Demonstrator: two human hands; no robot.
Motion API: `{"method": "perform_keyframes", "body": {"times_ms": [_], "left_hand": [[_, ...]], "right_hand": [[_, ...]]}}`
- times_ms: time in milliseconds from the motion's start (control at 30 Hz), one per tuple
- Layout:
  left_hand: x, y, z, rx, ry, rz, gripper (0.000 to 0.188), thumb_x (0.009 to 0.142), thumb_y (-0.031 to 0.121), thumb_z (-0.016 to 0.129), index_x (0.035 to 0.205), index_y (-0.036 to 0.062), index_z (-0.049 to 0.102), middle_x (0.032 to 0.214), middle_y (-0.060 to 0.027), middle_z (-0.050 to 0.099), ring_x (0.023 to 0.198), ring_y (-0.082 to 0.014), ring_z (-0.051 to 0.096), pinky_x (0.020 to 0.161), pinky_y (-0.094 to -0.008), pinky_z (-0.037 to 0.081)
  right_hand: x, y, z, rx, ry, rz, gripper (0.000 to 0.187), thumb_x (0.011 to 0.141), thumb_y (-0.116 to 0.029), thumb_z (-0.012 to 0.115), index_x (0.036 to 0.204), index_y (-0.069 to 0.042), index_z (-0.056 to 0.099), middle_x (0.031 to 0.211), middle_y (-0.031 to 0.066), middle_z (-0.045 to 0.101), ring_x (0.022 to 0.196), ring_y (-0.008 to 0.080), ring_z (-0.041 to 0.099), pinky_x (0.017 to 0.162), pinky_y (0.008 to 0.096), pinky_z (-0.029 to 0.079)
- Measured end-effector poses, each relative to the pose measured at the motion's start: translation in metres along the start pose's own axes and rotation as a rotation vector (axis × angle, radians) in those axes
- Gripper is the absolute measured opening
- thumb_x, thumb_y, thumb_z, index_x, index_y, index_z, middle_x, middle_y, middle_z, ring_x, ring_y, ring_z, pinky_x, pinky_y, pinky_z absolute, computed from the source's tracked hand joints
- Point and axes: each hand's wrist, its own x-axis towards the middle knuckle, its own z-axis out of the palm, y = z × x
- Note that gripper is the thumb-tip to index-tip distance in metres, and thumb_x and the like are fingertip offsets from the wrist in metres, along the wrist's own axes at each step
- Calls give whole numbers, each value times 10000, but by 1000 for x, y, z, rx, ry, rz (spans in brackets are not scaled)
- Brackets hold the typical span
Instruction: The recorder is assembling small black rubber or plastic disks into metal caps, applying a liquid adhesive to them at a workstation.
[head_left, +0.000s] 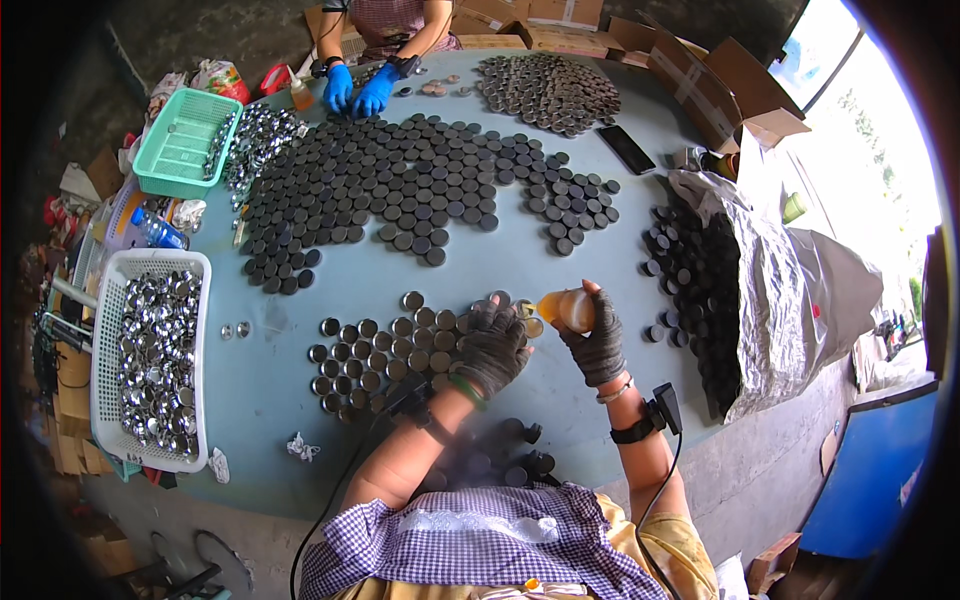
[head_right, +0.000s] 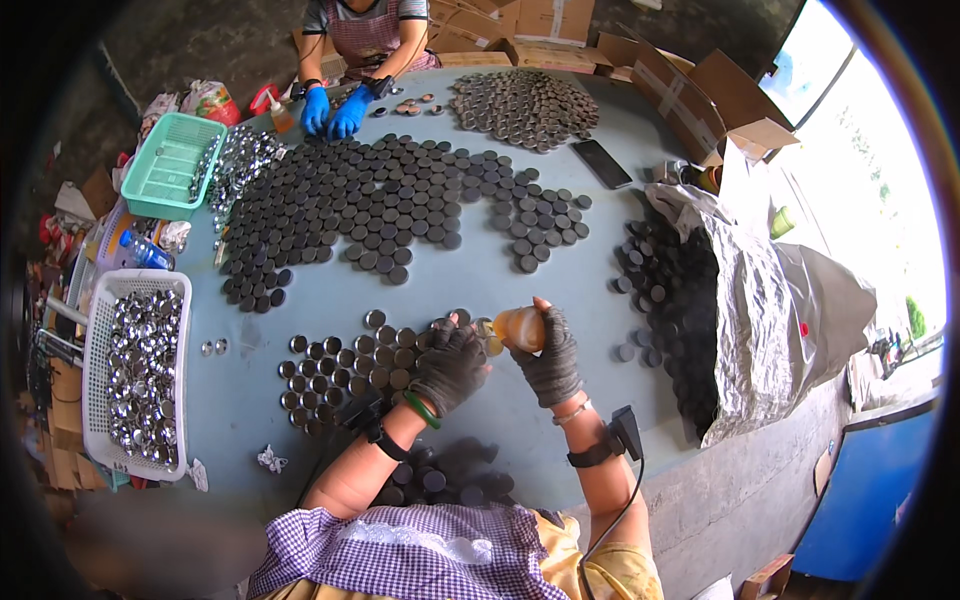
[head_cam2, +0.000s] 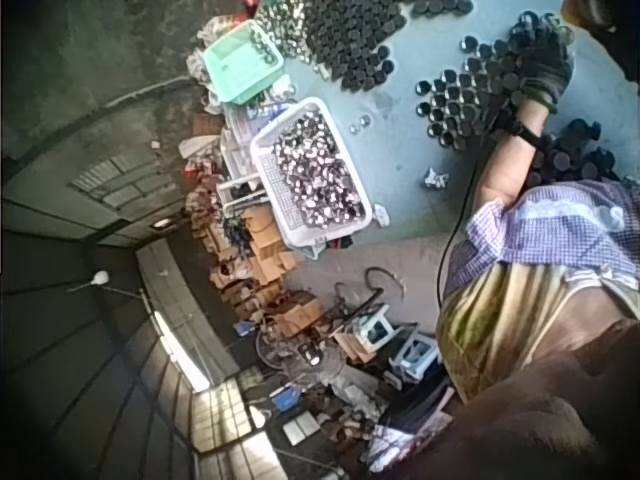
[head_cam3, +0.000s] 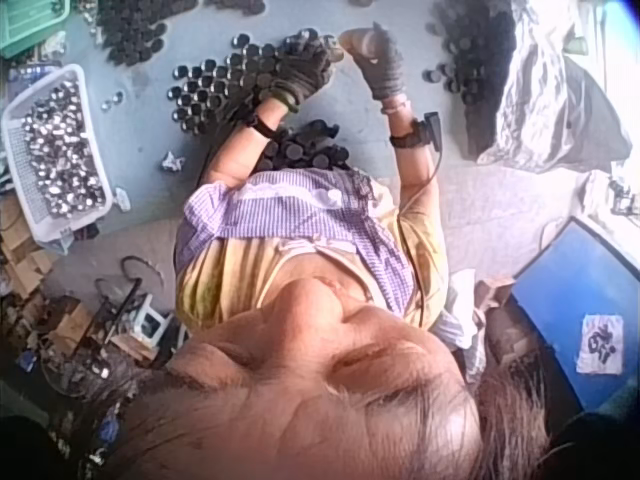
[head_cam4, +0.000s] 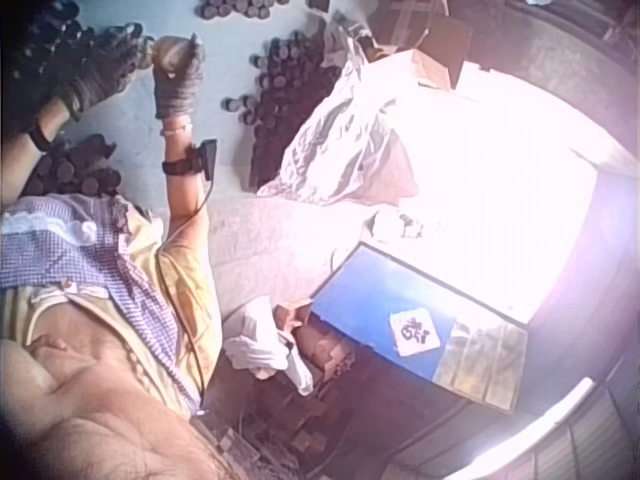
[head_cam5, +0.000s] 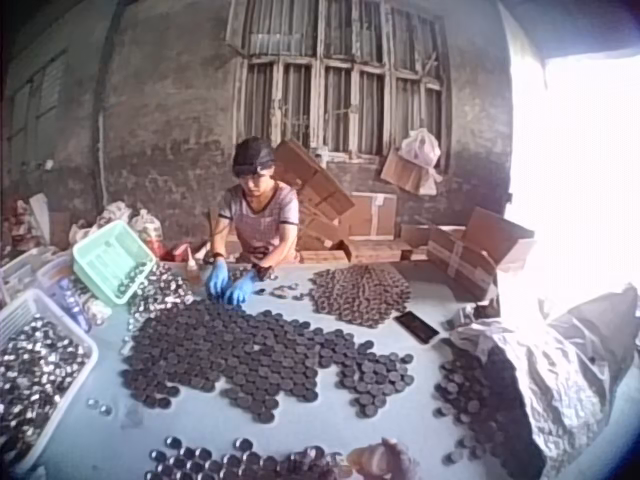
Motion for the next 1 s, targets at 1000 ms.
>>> {"method": "perform_keyframes", "body": {"times_ms": [1000], "left_hand": [[-19,37,-39,-58,-143,23,479,816,402,671,1177,90,628,1371,-103,506,1389,-373,315,1136,-546,230]], "right_hand": [[-42,2,-18,103,81,77,756,682,-48,848,1320,-34,443,1138,131,629,1054,249,628,911,364,522]]}}
